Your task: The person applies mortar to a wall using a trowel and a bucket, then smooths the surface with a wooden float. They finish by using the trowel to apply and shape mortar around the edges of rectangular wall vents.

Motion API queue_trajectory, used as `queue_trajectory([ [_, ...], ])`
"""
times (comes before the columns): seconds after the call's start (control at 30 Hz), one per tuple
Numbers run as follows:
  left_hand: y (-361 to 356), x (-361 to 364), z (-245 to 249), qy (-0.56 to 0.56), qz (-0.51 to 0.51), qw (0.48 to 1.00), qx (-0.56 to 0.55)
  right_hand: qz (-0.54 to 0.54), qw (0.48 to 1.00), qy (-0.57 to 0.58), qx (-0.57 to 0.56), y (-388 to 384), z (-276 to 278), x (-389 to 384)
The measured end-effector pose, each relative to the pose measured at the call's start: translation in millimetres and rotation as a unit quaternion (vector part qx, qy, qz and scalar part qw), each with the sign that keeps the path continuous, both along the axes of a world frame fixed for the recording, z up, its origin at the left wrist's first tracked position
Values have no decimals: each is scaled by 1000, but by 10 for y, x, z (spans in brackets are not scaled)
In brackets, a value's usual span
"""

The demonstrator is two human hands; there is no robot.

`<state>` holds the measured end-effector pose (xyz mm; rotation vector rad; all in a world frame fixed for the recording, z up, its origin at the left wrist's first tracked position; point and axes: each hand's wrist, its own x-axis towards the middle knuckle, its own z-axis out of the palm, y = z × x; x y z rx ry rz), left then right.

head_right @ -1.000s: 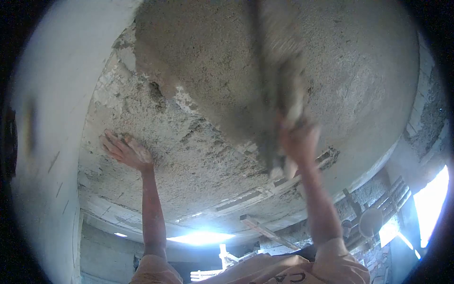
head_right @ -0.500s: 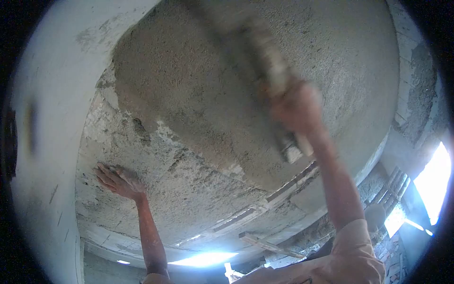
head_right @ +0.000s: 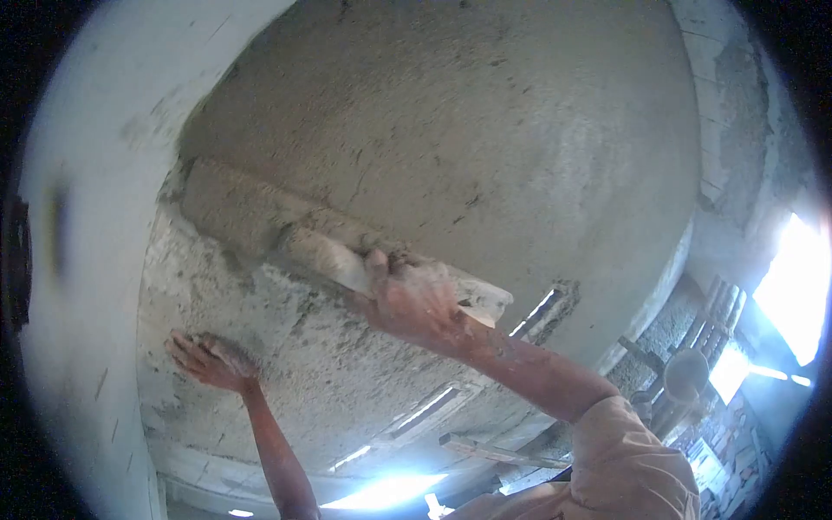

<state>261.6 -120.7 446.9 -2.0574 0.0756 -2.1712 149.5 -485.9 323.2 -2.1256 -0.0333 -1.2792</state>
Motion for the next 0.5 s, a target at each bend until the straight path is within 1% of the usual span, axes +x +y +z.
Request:
queue_trajectory([
  [0.07,-12,-16,4,0,-24,1000,5,21,999,24,-15,-176,60,-16],
  [0.1,-28,-31,5,1,-32,999,7,0,999,39,-21,-314,89,-26],
  [0.17,-110,-68,44,-13,-46,997,63,-36,996,68,-34,-688,175,-26],
  [0.2,-134,-82,54,-20,-51,994,91,-45,995,86,-22,-866,230,-35],
  [0.27,-131,-43,48,-18,-29,997,63,-69,991,119,3,-1280,343,-52],
  [0.37,52,55,13,-5,-6,999,32,-22,997,56,53,-1932,381,-35],
  [0.4,70,84,-1,1,2,1000,22,-25,997,49,46,-2120,377,-24],
  [0.47,71,66,0,-4,1,999,44,-23,998,40,34,-2397,363,-5],
  [0.5,32,55,-2,-6,1,999,52,-19,993,102,55,-2509,481,-118],
])
